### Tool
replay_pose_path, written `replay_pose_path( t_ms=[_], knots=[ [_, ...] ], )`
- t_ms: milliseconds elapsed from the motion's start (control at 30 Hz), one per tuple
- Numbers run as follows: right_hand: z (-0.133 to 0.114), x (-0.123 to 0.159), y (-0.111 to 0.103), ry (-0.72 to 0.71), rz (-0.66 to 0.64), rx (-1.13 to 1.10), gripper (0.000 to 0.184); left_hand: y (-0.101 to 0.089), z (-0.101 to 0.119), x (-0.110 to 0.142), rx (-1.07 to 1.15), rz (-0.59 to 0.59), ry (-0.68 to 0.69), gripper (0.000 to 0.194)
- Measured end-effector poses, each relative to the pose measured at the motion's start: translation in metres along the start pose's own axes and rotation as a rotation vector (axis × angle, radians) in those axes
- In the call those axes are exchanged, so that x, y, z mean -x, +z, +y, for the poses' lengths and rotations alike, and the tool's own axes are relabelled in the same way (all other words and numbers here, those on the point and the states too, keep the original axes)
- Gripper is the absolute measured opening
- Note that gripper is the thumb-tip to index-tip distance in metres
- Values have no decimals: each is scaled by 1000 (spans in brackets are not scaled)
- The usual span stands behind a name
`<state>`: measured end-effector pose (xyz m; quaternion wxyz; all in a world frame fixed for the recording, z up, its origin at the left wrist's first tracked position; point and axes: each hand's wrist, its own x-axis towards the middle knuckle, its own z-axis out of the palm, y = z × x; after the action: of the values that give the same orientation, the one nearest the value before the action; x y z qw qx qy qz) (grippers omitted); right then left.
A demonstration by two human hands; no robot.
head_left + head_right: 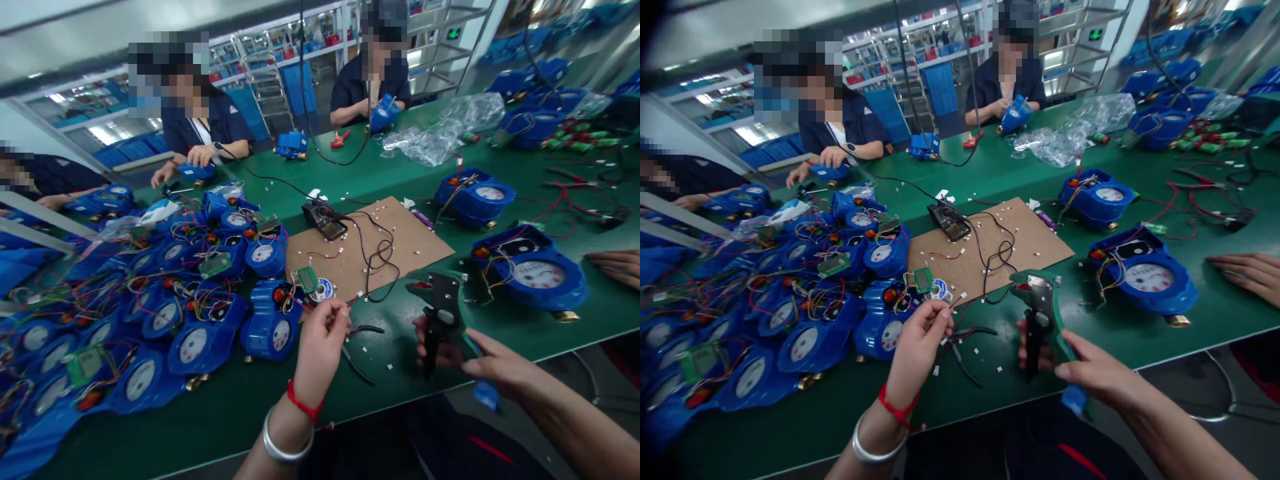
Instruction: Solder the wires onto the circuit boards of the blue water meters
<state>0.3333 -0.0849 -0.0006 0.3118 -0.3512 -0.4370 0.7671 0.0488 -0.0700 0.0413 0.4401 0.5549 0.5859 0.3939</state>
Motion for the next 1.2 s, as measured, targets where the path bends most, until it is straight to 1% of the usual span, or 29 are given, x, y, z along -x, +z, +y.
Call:
replay_pose_path(
  t_ms=[33, 100, 200, 300, 400, 500, 600, 700, 767, 900, 1033, 1100, 1133, 1200],
  knots=[
    [5, -8, 10, -8, -34, 2, 61, 1, -1, -1, 45, 0, -16, 17],
    [9, -26, 28, -27, -64, 96, 56, 1, -3, 0, 84, 6, -32, 17],
    [-1, -49, 51, -71, -90, 399, 46, 1, -3, 3, 83, 26, -31, 16],
    [-16, -64, 71, -119, -39, 681, 37, 0, 0, 7, 102, 15, -2, 15],
    [-20, -71, 83, -187, 32, 786, 32, -1, 3, 8, 107, -21, 22, 16],
    [-16, -75, 86, -231, 83, 805, 27, -3, 6, 8, 62, -28, 24, 15],
    [-10, -78, 85, -250, 101, 801, 22, -4, 5, 6, 45, -42, 26, 15],
    [-6, -78, 86, -250, 134, 773, 16, -4, 2, 5, 40, -58, 29, 15],
    [-5, -76, 87, -234, 145, 762, 15, -4, 0, 6, 34, -64, 34, 15],
    [-2, -68, 88, -169, 129, 731, 23, -4, 1, 9, 15, -84, 38, 16],
    [3, -62, 86, -87, 157, 684, 31, -6, 3, 11, 13, -91, 18, 17],
    [4, -61, 82, -27, 128, 615, 33, -9, 1, 10, 51, -86, -3, 18],
    [3, -61, 78, -2, 80, 555, 33, -10, -1, 9, 80, -87, -17, 18],
    [0, -59, 71, 29, -63, 412, 32, -14, -5, 9, 155, -92, -56, 19]
  ],
)
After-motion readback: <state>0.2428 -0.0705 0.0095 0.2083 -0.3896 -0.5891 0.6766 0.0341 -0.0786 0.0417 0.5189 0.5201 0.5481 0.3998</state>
